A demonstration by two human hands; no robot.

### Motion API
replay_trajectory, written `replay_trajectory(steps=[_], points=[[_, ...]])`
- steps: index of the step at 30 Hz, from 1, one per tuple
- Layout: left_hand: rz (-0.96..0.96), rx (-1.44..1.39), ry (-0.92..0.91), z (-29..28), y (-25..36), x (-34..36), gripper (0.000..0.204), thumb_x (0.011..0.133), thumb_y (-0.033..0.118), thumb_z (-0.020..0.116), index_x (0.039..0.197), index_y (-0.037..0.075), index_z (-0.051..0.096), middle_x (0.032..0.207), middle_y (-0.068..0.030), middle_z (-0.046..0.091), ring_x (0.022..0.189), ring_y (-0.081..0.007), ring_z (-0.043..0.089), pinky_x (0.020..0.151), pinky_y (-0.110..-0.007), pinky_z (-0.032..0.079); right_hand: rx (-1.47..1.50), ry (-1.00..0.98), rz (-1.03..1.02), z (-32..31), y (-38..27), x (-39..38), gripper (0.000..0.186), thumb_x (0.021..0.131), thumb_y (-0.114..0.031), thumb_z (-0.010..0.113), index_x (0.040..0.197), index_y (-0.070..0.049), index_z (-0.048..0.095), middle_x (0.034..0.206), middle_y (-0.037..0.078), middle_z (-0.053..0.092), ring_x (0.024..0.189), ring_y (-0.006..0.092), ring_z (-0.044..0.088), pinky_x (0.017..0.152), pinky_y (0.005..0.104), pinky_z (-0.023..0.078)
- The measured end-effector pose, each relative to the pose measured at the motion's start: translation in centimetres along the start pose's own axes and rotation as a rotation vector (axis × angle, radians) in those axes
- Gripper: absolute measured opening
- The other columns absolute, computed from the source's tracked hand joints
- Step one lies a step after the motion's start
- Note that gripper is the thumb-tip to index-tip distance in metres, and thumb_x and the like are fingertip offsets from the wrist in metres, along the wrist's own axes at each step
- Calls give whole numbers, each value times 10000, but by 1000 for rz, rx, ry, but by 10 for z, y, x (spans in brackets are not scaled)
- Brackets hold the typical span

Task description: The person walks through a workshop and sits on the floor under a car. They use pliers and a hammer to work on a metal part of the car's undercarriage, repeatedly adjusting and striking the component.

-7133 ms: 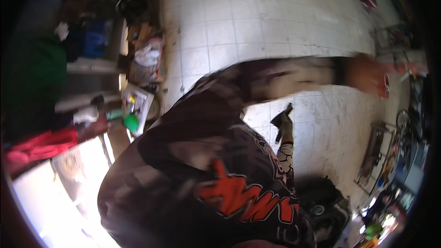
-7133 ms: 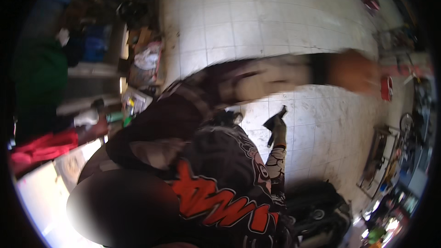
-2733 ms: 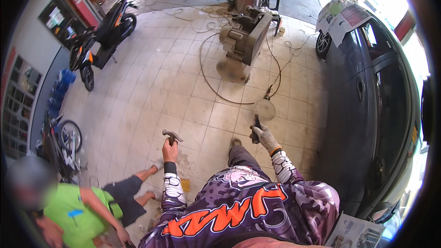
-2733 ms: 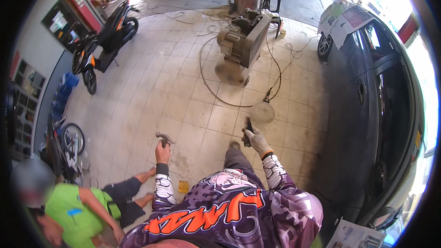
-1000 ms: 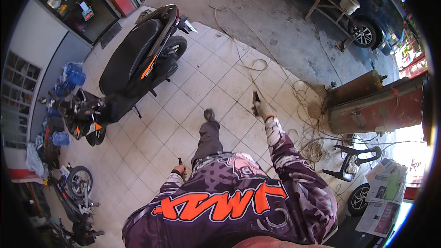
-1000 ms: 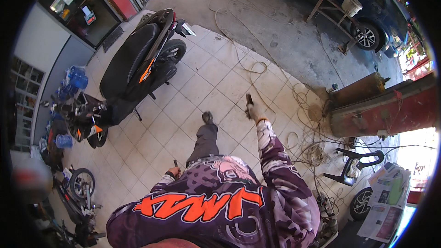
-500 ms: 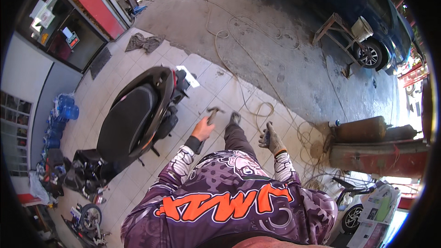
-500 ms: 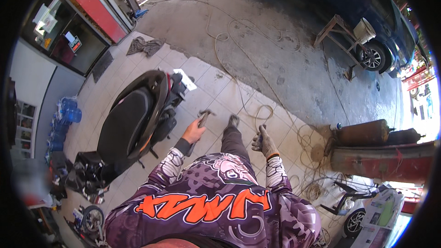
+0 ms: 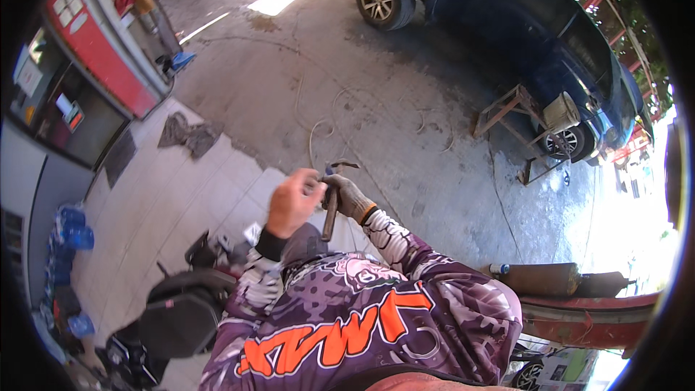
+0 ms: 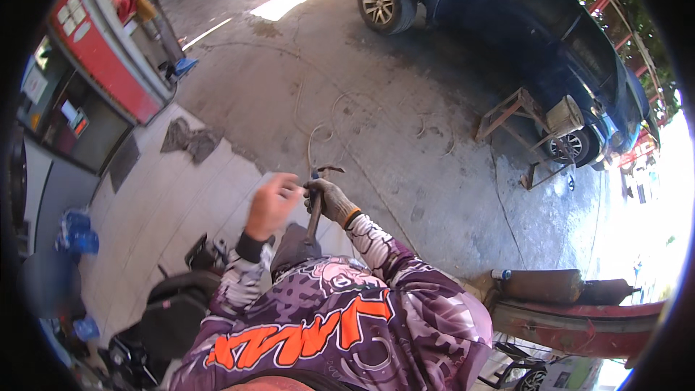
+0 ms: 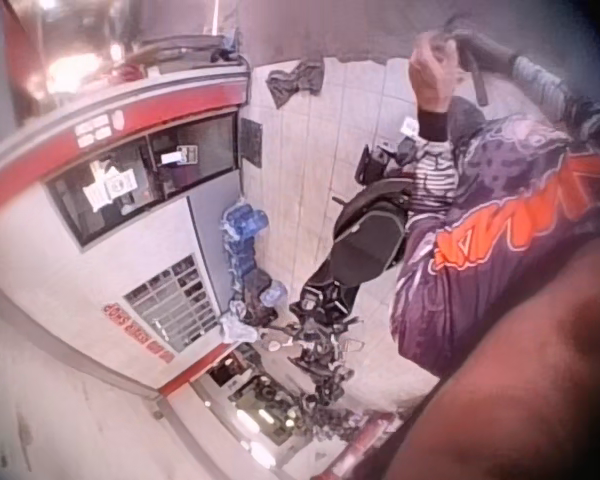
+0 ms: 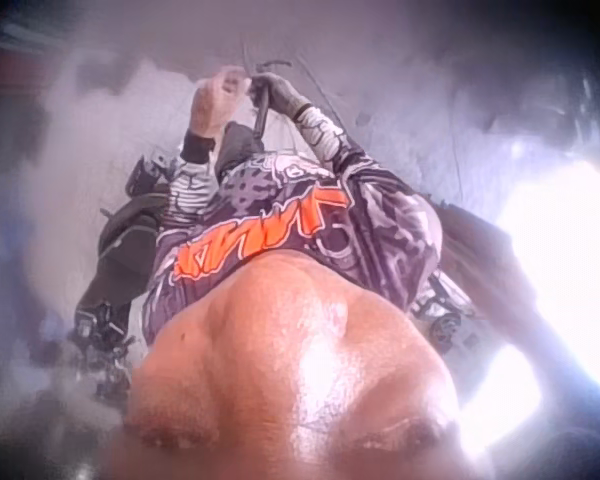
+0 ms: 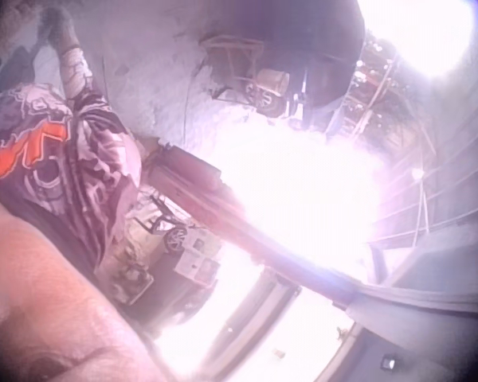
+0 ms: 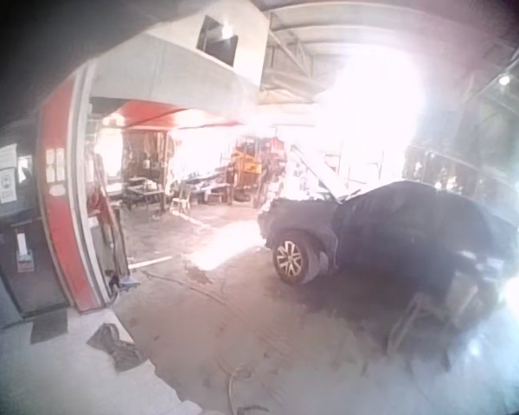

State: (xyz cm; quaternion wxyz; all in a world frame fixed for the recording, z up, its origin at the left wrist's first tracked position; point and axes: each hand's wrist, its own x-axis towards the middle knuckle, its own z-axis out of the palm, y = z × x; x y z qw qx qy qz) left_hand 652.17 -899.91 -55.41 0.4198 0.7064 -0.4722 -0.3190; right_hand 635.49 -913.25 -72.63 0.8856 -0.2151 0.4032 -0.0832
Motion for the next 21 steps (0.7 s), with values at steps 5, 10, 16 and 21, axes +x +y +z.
replay_trajectory(steps=[5,10,16,21], points=[[303,-473,375,-166,59,179,463,883,-19,643,1343,-58,605,854,-66,725,679,-122,630,591,-254,448,-510,375,-3,-37,-182,215,208,962,-218,649,1056,-33,666,818,125,715,665,264,702,598,435,595],[945,-295,253,-305,67,395,333,915,38,630,1242,-20,611,848,-63,723,654,-133,616,580,-266,444,-843,749,121,-87,-341,363,291,955,-294,649,902,-19,727,761,114,711,594,255,672,542,428,544],[1058,-239,-19,-407,45,692,186,953,106,615,1121,26,619,841,-60,721,624,-147,599,567,-280,440,-639,1018,426,-170,-393,464,356,1029,-313,530,959,-26,729,864,184,743,691,352,704,580,559,517],[1121,-243,-110,-475,-5,946,107,985,163,602,1020,64,625,835,-57,719,599,-159,585,557,-291,436,-1294,474,763,-201,-414,593,335,992,-340,618,1137,-85,780,1082,173,783,1005,364,746,849,511,583]])
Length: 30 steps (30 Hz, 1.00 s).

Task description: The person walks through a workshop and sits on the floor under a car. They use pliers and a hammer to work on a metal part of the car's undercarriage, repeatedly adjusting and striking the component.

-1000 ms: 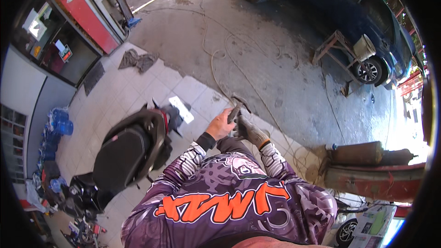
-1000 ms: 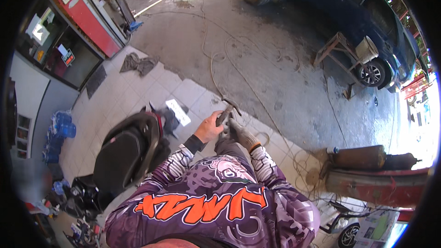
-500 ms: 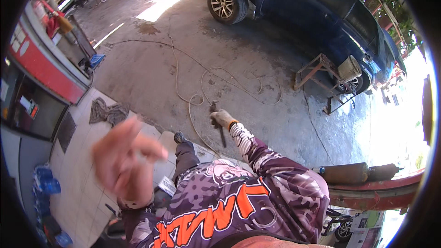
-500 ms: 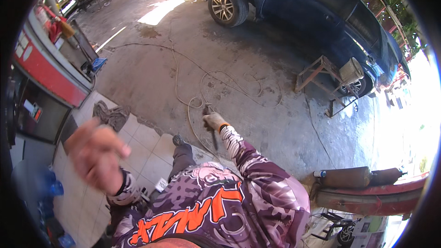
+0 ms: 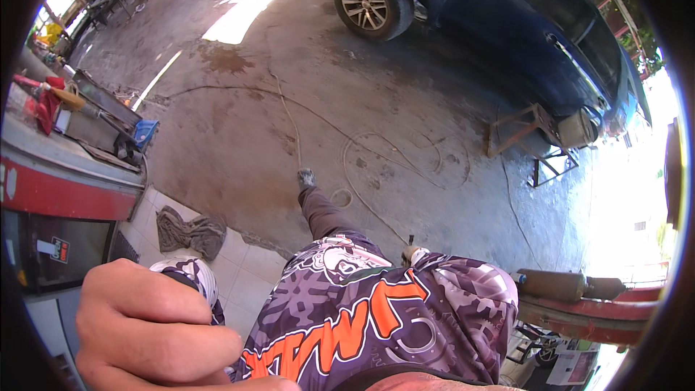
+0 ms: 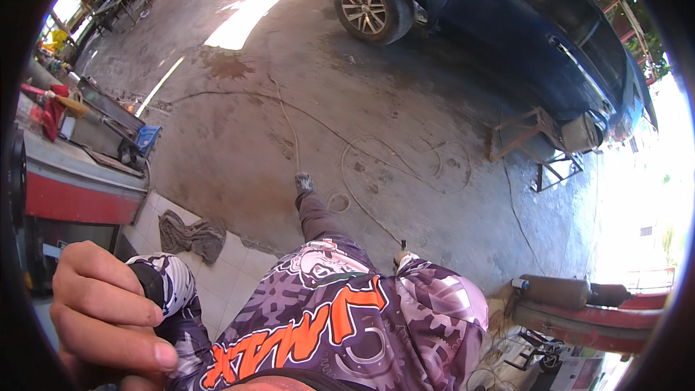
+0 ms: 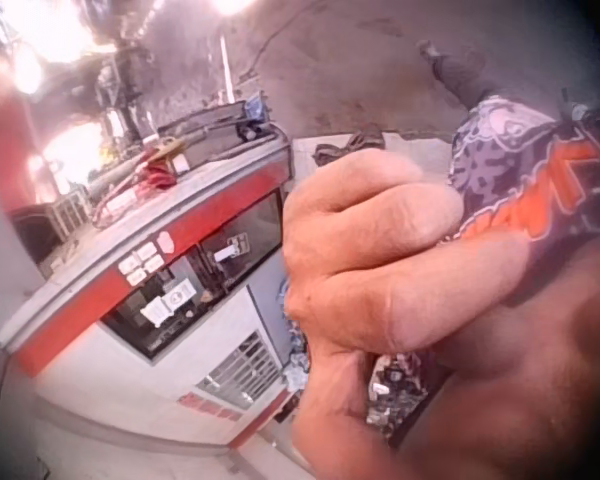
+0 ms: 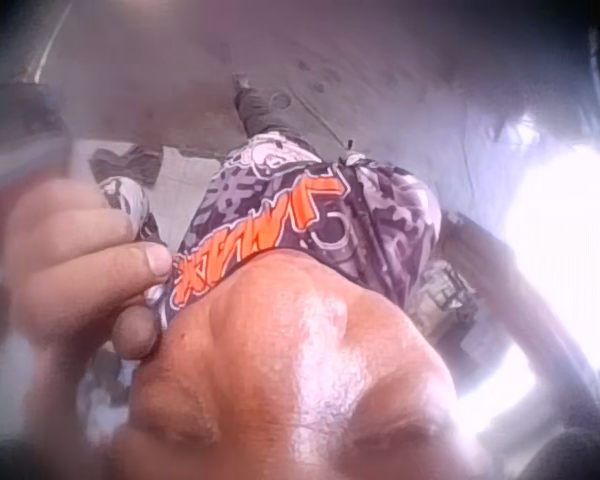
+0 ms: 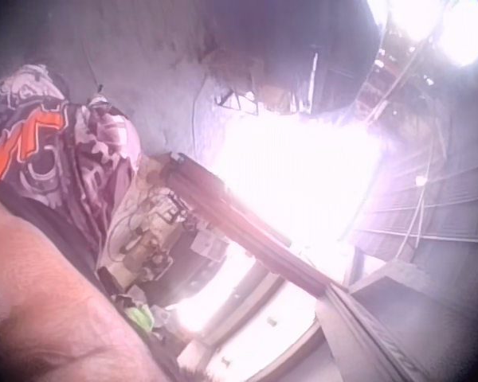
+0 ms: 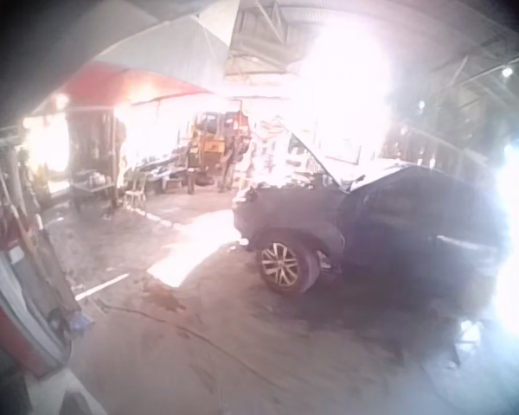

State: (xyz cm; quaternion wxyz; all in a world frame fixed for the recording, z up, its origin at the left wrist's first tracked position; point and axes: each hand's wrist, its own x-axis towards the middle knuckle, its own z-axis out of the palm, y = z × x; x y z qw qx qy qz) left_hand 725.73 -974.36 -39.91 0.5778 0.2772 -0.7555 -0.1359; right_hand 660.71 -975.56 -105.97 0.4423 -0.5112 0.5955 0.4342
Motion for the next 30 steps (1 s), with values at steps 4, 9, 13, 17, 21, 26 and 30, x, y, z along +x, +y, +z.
replay_trajectory(steps=[4,9,13,17,21,26,30], points=[[-5,32,31,-105,-183,61,139,1011,208,592,939,95,630,830,-54,718,579,-168,574,548,-301,434,-673,-34,-398,-147,-140,59,300,899,-251,709,1153,-131,813,1173,181,777,1065,351,759,898,459,602],[-392,336,414,-207,-437,91,439,977,47,496,1413,6,469,867,-129,684,615,-151,562,541,-257,462,-616,297,-428,-449,-452,122,247,930,-233,636,1042,-107,817,1057,205,787,981,380,772,852,497,609],[-907,-73,638,-265,-633,47,508,995,-21,532,1501,-2,494,871,-59,669,732,-76,599,589,-195,465,46,352,-463,-665,-734,113,238,922,-208,635,976,-28,781,911,211,775,817,368,765,740,496,604],[-1199,-163,558,-336,-824,5,437,1039,88,597,1471,47,543,858,-45,674,639,-57,554,550,-199,444,602,325,-463,-835,-975,97,213,892,-172,640,941,6,748,740,123,710,582,282,677,566,453,547],[-1269,-210,344,-445,-1002,10,408,1038,97,618,1441,51,573,841,-43,681,596,-55,544,534,-207,438,538,321,-327,-939,-1143,127,286,918,-193,630,1054,10,778,907,202,785,756,339,769,707,460,602],[-1271,-172,161,-602,-1218,99,389,1019,85,654,1400,36,600,829,-45,684,649,-61,580,554,-226,471,-116,382,-250,-1005,-1247,184,402,1008,-244,499,1235,-43,762,1333,217,698,1223,406,686,1041,501,554],[-1233,-144,91,-723,-1398,151,353,1021,107,662,1363,30,625,809,-51,680,624,-62,578,530,-232,472,294,180,-20,-1035,-1283,220,388,999,-245,513,1218,-51,768,1317,210,703,1214,406,687,1031,501,554]])
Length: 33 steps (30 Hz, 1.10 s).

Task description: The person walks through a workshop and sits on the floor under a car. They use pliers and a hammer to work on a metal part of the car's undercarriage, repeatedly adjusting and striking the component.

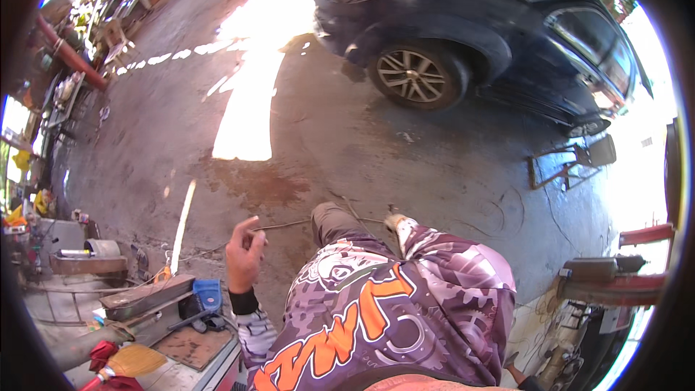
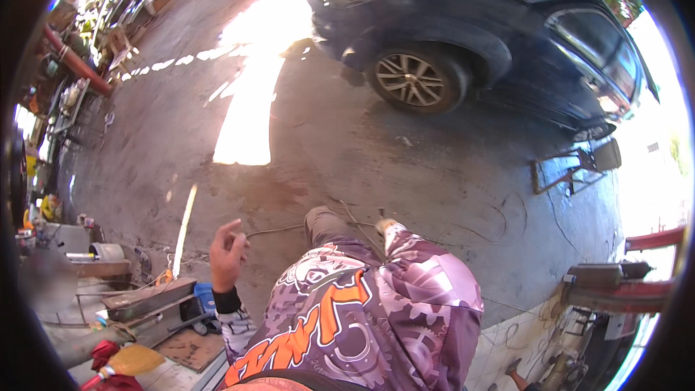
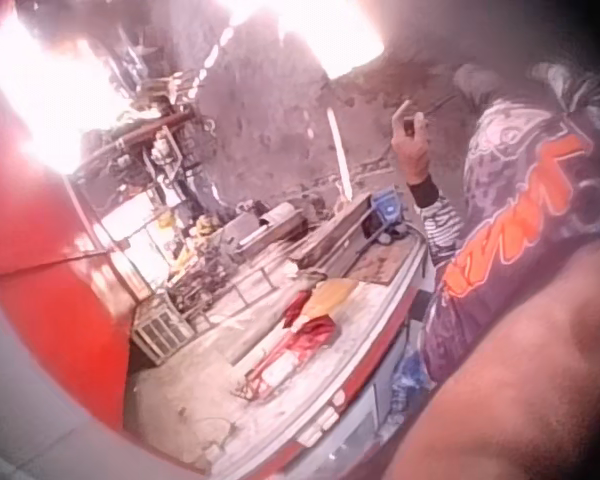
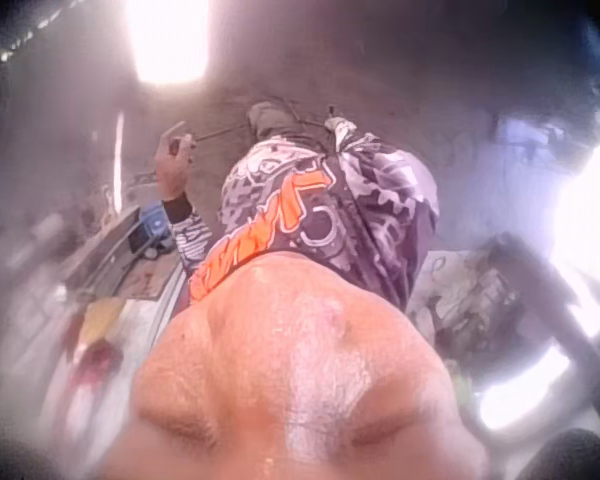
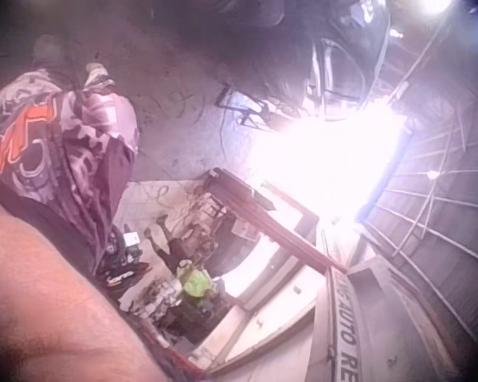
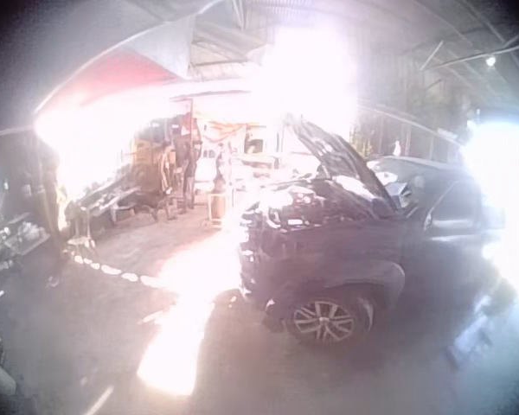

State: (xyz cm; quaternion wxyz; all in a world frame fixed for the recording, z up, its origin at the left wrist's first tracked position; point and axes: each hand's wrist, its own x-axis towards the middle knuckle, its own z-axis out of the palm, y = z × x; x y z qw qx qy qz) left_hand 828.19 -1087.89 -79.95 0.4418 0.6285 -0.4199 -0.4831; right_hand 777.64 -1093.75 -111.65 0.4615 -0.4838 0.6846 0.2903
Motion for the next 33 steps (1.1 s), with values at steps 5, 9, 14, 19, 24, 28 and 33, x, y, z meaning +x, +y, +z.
replay_trajectory(steps=[5,9,14,19,24,28,33], points=[[-189,39,252,-172,-103,263,305,1045,177,642,1312,29,645,797,-62,682,532,-83,558,467,-248,445,56,-186,183,-49,-113,82,335,970,-218,563,1164,-60,786,1250,205,729,1163,401,711,990,498,572],[-450,-7,505,-265,-224,416,271,1061,211,614,1268,38,642,798,-75,688,455,-118,544,405,-283,429,-251,-261,6,-157,-316,186,293,946,-196,603,1122,-68,800,1196,202,750,1123,397,729,957,496,586],[-1102,-289,383,-318,-302,483,195,982,263,624,1013,70,633,775,-104,672,444,-230,573,381,-415,442,-762,-66,-495,-350,-680,294,242,917,-169,653,1068,-77,818,1129,198,776,1072,392,753,916,494,604],[-1055,-34,204,-386,-320,613,183,969,271,625,919,97,646,747,-90,660,475,-232,578,405,-436,444,414,-48,-338,-525,-1035,366,241,875,-150,610,769,53,685,664,179,667,538,314,659,507,451,510],[-275,700,-3,-524,-334,870,207,956,279,626,825,123,660,718,-77,649,505,-233,582,428,-458,445,563,34,-317,-619,-1294,454,284,967,-239,600,994,26,698,752,121,683,598,247,662,570,400,533],[-11,852,34,-673,-309,1128,245,946,286,627,750,144,670,695,-66,639,530,-234,586,447,-476,446,343,98,-183,-655,-1401,516,341,1015,-244,585,1180,16,730,862,201,740,768,318,752,732,473,617],[-845,-37,374,-843,-236,1486,193,1025,251,626,1071,69,667,827,-76,701,516,-158,612,418,-319,479,718,-19,246,-701,-1448,561,144,897,-87,626,962,38,660,754,201,668,599,347,679,519,486,554]])
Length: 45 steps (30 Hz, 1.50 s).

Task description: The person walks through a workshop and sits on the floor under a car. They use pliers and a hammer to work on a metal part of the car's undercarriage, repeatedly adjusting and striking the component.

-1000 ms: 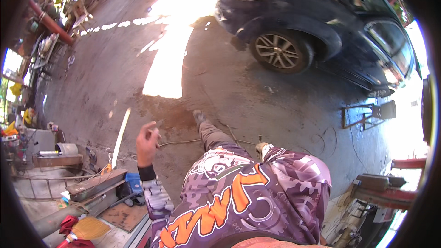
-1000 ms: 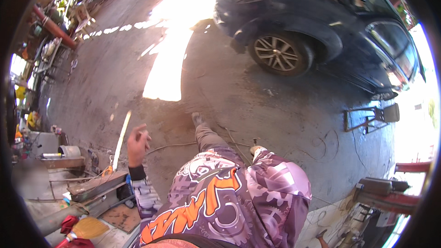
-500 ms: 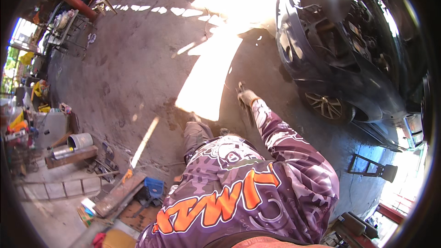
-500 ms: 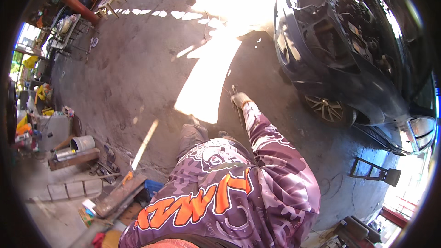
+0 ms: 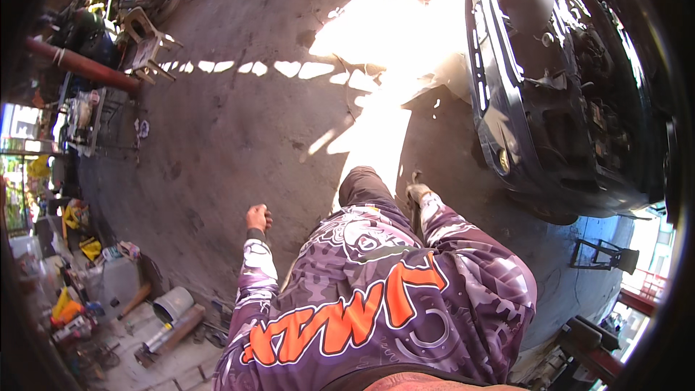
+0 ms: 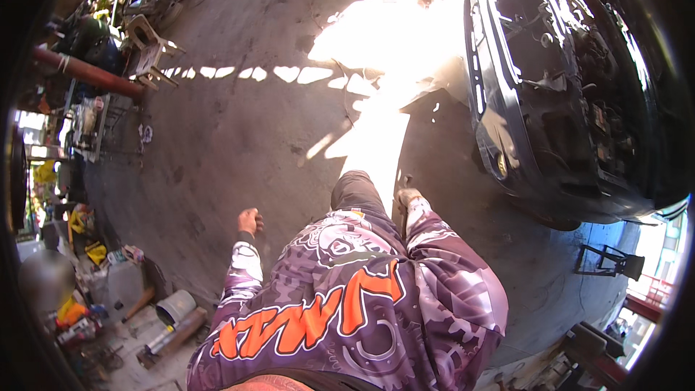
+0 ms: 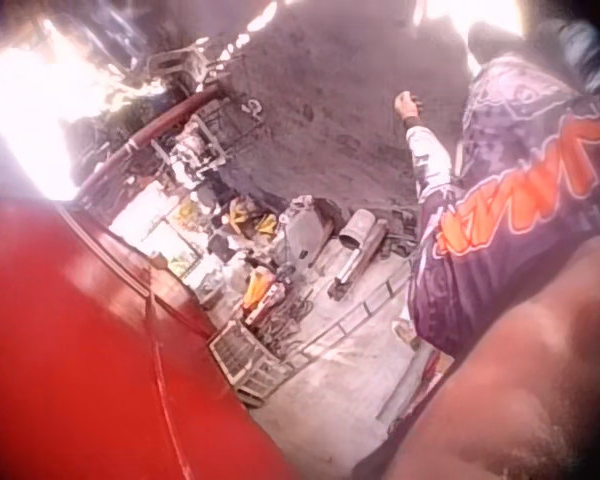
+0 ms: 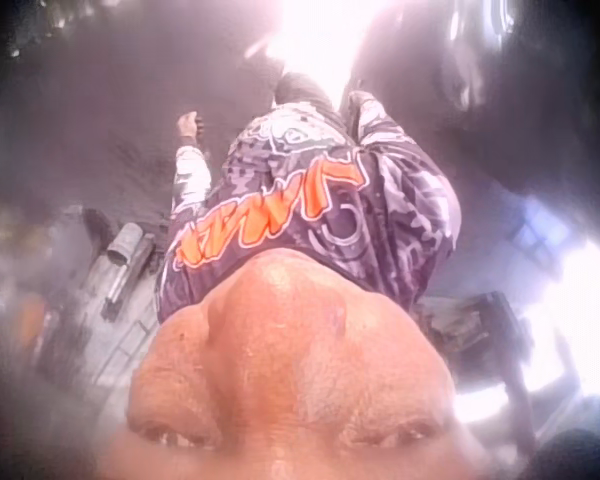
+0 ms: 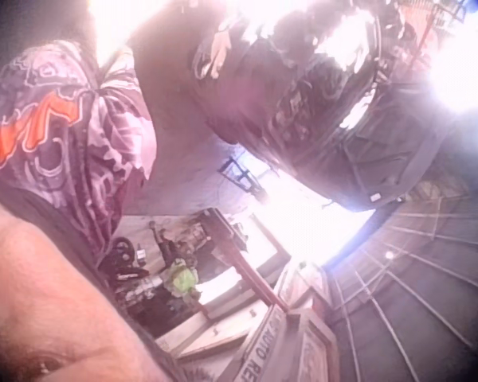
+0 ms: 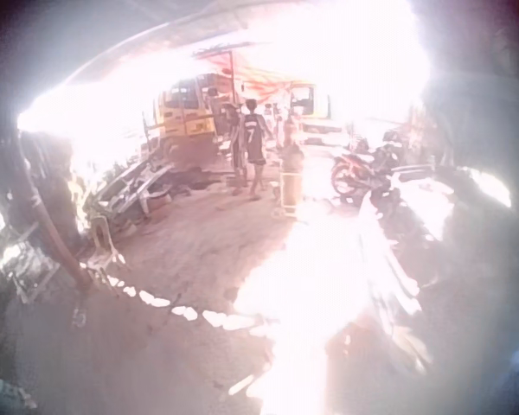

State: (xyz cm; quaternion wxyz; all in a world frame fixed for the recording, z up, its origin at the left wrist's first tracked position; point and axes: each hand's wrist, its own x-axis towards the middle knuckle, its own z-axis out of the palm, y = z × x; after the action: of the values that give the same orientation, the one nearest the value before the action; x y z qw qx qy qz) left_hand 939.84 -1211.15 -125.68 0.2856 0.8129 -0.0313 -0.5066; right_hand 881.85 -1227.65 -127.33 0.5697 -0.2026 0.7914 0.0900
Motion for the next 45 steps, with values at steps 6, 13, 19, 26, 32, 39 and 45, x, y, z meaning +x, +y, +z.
replay_trajectory(steps=[6,13,19,26,32,39,45], points=[[218,-62,17,22,307,229,240,1033,267,637,1157,66,674,872,-90,719,551,-173,644,436,-327,500,7,-92,265,19,-177,56,231,978,-177,558,1028,28,655,800,203,685,646,345,689,562,488,561],[-106,243,-169,116,501,343,296,1021,304,636,1167,51,688,911,-131,740,662,-248,683,533,-403,524,-25,-65,115,10,-579,109,352,1057,-258,475,1084,47,648,828,209,694,671,360,691,600,503,565],[-119,384,-267,123,648,503,299,1011,319,621,1117,55,714,933,-140,751,749,-286,709,609,-436,534,107,-56,-237,-1,-1045,137,251,902,-221,654,966,22,670,709,140,663,549,264,654,503,431,575],[-173,277,-227,173,867,647,260,1010,301,622,1100,63,676,886,-110,725,622,-249,670,479,-401,481,395,9,-303,7,-1132,209,253,904,-207,647,972,34,673,757,147,687,578,266,662,541,409,575],[-94,391,-259,288,1381,942,243,1037,299,622,1126,75,655,890,-92,727,571,-207,673,425,-341,510,389,79,223,-28,-1471,236,265,998,-156,544,1094,32,705,852,187,736,704,308,743,613,452,620],[175,242,-179,488,1689,1046,231,1042,275,629,1182,92,653,918,-82,715,591,-196,664,448,-338,533,324,-144,242,-63,-1483,383,249,1050,-174,512,1110,-30,706,934,162,746,850,315,738,742,495,613],[-232,501,-235,685,1803,1083,246,998,302,655,1113,85,663,890,-104,720,645,-283,708,502,-448,555,-333,-206,-96,-241,-1730,456,284,1079,-196,500,1183,-46,718,961,146,762,895,289,741,788,483,600]])
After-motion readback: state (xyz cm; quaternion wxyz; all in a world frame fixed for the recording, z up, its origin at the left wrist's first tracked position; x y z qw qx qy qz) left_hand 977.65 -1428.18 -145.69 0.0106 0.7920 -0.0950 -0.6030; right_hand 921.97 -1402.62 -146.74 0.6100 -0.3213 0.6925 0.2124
